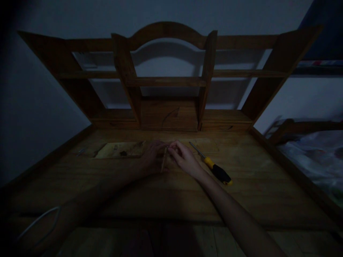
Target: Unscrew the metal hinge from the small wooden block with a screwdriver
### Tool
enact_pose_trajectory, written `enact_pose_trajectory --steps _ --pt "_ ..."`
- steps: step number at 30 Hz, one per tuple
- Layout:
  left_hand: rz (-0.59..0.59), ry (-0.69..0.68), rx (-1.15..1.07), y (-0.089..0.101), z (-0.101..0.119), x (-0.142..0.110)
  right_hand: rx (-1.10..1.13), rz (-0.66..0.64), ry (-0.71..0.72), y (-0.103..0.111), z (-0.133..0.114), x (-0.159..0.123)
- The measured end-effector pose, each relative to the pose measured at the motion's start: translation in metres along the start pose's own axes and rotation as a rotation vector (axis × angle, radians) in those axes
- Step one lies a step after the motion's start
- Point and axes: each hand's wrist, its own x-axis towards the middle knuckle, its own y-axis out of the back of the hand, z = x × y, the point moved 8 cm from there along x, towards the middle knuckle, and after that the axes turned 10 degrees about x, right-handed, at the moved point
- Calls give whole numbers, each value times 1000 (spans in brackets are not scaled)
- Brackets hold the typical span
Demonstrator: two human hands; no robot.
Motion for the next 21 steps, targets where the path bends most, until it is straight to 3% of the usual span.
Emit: enact_pose_trajectory --steps 10,21 --pt "-54 63 -10 -2 -1 0 67 8 34 0 0 0" --pt "-11 110 -155 -5 -5 -3 40 13 14 1 1 0"
